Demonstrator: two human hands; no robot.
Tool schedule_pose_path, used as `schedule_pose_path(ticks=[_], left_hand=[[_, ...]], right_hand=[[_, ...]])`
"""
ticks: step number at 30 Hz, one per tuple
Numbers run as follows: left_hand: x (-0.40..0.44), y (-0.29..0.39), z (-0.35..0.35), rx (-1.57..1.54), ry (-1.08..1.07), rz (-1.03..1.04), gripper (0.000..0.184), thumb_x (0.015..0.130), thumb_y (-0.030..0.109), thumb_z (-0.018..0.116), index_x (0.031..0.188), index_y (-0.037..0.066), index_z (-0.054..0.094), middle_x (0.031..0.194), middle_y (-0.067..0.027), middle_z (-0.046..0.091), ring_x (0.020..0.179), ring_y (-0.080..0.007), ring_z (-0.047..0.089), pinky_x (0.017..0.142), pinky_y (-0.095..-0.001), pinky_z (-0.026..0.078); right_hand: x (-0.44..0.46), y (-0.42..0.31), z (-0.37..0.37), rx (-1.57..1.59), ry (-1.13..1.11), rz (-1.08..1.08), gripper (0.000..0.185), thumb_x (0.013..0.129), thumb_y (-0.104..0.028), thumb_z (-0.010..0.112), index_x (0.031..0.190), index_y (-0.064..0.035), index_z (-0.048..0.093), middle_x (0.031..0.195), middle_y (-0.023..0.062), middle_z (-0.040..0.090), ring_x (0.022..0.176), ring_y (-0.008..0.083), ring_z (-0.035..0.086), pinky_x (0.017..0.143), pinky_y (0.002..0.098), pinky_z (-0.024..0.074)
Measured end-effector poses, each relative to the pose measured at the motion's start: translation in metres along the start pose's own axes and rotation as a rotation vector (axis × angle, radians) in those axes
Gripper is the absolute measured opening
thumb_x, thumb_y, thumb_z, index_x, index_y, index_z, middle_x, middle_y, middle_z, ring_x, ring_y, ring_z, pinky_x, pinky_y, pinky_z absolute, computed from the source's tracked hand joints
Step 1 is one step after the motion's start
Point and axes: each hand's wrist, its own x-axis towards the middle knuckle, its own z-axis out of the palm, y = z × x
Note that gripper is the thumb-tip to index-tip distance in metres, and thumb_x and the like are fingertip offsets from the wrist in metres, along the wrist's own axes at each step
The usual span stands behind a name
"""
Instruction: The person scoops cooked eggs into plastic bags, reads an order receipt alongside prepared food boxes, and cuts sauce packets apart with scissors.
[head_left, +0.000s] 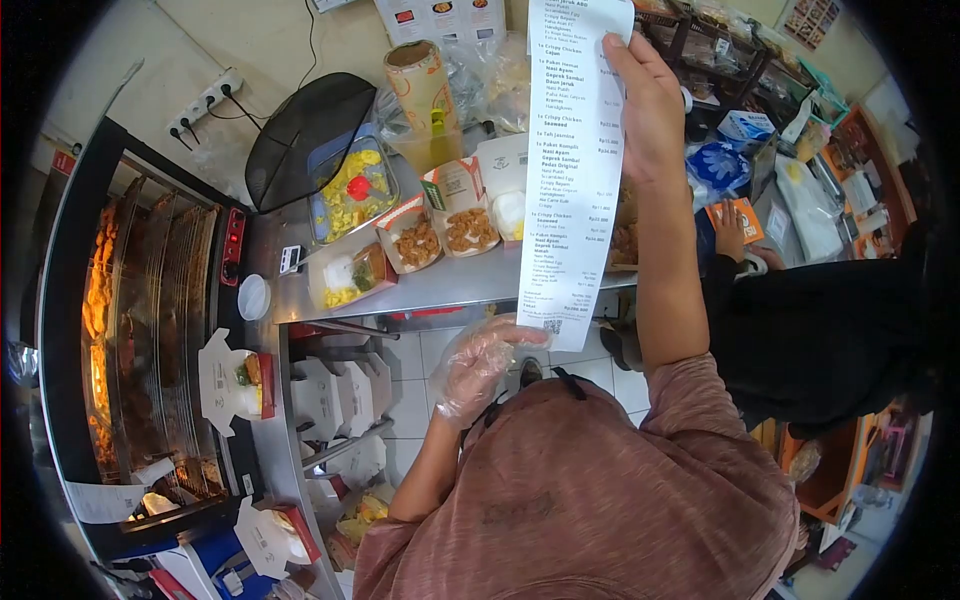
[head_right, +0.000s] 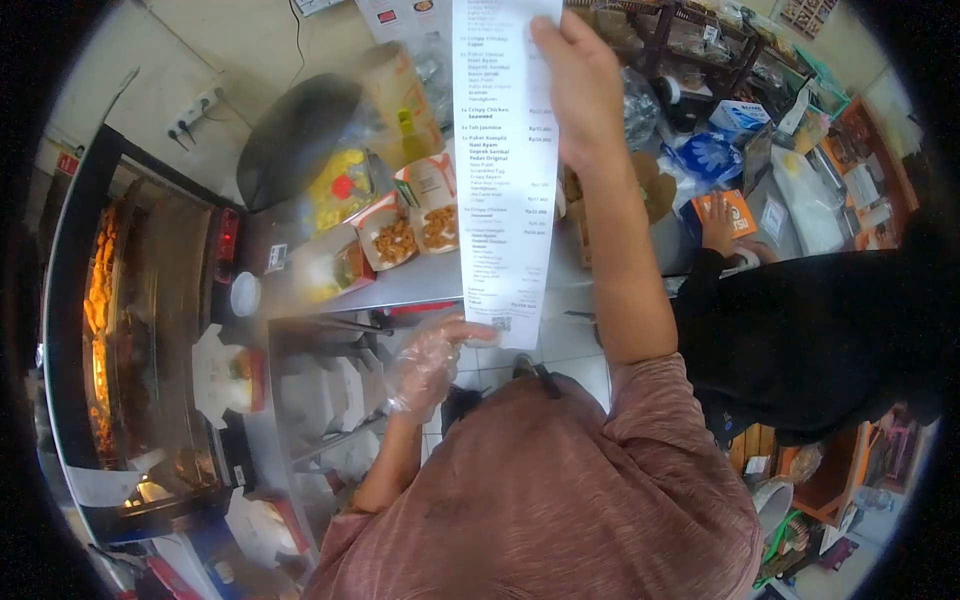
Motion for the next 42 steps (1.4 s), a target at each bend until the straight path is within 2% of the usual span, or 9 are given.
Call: schedule_pose_path(ticks=[4,6,18,33,40,42], left_hand=[[-0.001,-0.001,-0.002,0.011,0.0,-0.006,0.048,0.087,0.04,0.05,0.102,-0.002,0.066,0.109,-0.0156,0.062,0.107,-0.0267,0.055,0.096,-0.036,0.037],[0.0,0.0,-0.002,-0.004,0.007,-0.009,0.048,0.087,0.04,0.049,0.103,-0.002,0.066,0.11,-0.0157,0.062,0.107,-0.0267,0.055,0.096,-0.0359,0.037],[-0.002,0.004,0.0,-0.045,0.007,-0.016,0.048,0.086,0.039,0.049,0.103,-0.001,0.067,0.112,-0.0146,0.061,0.109,-0.0265,0.054,0.098,-0.0364,0.036],[0.005,0.004,-0.003,-0.098,0.007,-0.029,0.045,0.085,0.037,0.052,0.101,-0.003,0.067,0.113,-0.0139,0.061,0.111,-0.0254,0.053,0.1,-0.0366,0.035],[0.002,0.0,-0.022,-0.126,0.0,-0.027,0.048,0.086,0.039,0.052,0.102,-0.004,0.067,0.111,-0.0143,0.063,0.11,-0.0256,0.053,0.1,-0.0366,0.034],[0.004,-0.003,-0.032,-0.126,-0.027,-0.025,0.049,0.086,0.04,0.052,0.102,-0.004,0.067,0.11,-0.0143,0.063,0.109,-0.0256,0.053,0.1,-0.0366,0.034]], right_hand=[[0.002,-0.004,0.005,-0.028,0.02,0.0,0.024,0.095,-0.014,0.053,0.113,0.0005,0.058,0.101,0.0091,0.067,0.082,0.0136,0.067,0.07,0.0257,0.0563],[0.002,-0.011,0.015,0.016,0.005,0.008,0.026,0.098,-0.013,0.047,0.116,0.0036,0.055,0.101,0.0096,0.066,0.084,0.0147,0.065,0.073,0.0255,0.0526],[0.01,-0.006,0.016,0.012,0.045,0.041,0.025,0.098,-0.012,0.045,0.114,0.0042,0.056,0.098,0.0092,0.066,0.081,0.0147,0.065,0.071,0.0257,0.0522],[0.018,0.008,0.008,0.039,0.051,0.023,0.025,0.097,-0.01,0.046,0.114,0.0044,0.057,0.097,0.0087,0.066,0.081,0.0143,0.064,0.071,0.0251,0.0513],[0.016,0.013,0.017,-0.046,0.088,0.007,0.026,0.097,-0.011,0.047,0.115,0.0039,0.057,0.098,0.0089,0.066,0.081,0.0142,0.064,0.072,0.025,0.0514],[0.017,0.026,0.008,-0.117,0.103,-0.018,0.025,0.095,-0.014,0.052,0.113,0.0015,0.058,0.1,0.0094,0.067,0.081,0.0138,0.067,0.07,0.0266,0.0561]])
